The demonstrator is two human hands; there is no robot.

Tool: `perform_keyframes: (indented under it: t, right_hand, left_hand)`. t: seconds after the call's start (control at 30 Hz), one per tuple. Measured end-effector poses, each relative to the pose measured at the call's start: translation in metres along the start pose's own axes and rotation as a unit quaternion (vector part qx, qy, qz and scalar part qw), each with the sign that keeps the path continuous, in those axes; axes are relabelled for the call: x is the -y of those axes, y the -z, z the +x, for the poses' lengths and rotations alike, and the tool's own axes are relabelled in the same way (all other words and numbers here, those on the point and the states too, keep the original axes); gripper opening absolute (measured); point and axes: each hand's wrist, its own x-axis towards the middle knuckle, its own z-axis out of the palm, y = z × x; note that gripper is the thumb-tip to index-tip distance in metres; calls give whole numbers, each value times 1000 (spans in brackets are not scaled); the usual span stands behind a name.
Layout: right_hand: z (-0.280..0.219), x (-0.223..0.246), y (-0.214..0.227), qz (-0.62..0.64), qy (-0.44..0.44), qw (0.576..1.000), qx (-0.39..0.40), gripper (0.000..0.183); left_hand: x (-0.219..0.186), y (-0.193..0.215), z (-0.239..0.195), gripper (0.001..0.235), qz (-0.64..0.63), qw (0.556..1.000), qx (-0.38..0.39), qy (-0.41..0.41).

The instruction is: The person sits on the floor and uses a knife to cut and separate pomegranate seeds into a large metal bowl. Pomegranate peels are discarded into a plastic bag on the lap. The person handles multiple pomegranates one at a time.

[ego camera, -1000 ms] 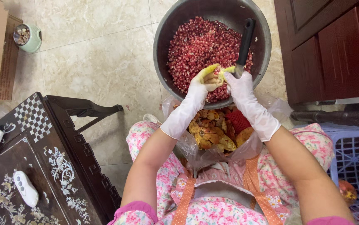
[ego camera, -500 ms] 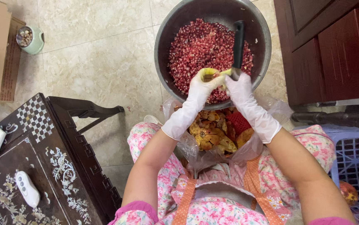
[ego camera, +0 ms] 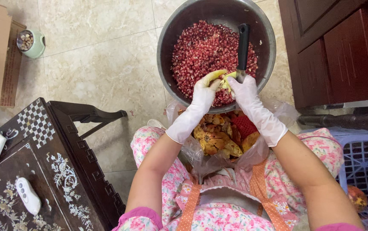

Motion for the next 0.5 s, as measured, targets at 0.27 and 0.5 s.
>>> perform_keyframes:
  t: [0.27,0.5]
  right_hand:
    - [6,-8,5,47,0,998,34,10]
    - [0,3,2,44,-5,998,39,10]
  left_hand:
    - [-11,4,2,24,69,997,-22,-23]
    - [-11,7,2,21,24,999,-10,44]
